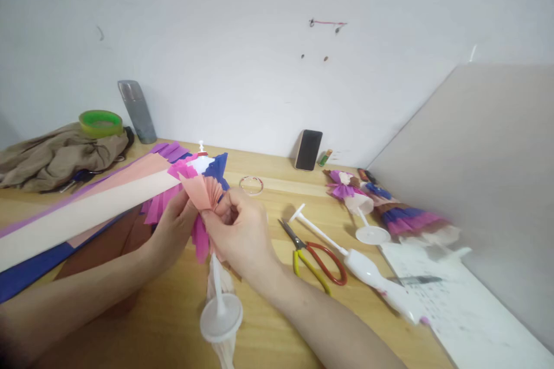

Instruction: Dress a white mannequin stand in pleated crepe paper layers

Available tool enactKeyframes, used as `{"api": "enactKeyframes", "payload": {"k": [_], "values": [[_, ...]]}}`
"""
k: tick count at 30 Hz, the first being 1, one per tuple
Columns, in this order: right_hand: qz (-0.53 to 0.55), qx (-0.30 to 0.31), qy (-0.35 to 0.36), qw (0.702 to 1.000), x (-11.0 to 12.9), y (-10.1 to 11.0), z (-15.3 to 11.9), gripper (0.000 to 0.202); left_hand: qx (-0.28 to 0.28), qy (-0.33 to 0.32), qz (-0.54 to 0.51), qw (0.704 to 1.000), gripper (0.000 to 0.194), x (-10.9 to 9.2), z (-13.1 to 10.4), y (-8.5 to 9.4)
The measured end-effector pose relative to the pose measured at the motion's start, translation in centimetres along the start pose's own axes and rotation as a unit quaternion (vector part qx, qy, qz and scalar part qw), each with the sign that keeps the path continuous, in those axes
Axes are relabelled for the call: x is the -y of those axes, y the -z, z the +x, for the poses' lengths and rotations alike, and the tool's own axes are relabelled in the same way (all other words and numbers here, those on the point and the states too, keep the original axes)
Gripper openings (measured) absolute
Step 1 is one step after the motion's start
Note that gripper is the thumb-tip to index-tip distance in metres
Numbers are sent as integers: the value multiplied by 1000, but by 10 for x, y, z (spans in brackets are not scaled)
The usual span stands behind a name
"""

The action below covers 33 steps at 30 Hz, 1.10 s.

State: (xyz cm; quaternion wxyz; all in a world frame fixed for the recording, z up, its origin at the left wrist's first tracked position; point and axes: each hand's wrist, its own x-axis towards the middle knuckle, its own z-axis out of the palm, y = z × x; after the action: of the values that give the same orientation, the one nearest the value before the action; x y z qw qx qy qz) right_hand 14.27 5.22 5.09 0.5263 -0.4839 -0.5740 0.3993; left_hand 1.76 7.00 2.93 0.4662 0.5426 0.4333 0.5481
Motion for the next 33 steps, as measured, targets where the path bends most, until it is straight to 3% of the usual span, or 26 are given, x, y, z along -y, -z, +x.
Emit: {"api": "enactKeyframes", "payload": {"k": [7,13,21,28,33], "values": [[-76,-37,98,992,-2,-1,2,27,1,42,-32,999,34,-7,-2,-3],[-87,-42,114,989,-4,0,1,26,21,70,-55,996,35,-12,-4,-4],[-99,-59,205,972,3,4,-8,32,31,29,-40,998,38,-19,-5,-1],[-96,-62,175,978,3,6,-6,29,45,27,-9,999,36,-14,-6,0],[-103,-68,193,973,5,6,-6,30,64,35,-26,997,39,-13,-7,-1]]}}
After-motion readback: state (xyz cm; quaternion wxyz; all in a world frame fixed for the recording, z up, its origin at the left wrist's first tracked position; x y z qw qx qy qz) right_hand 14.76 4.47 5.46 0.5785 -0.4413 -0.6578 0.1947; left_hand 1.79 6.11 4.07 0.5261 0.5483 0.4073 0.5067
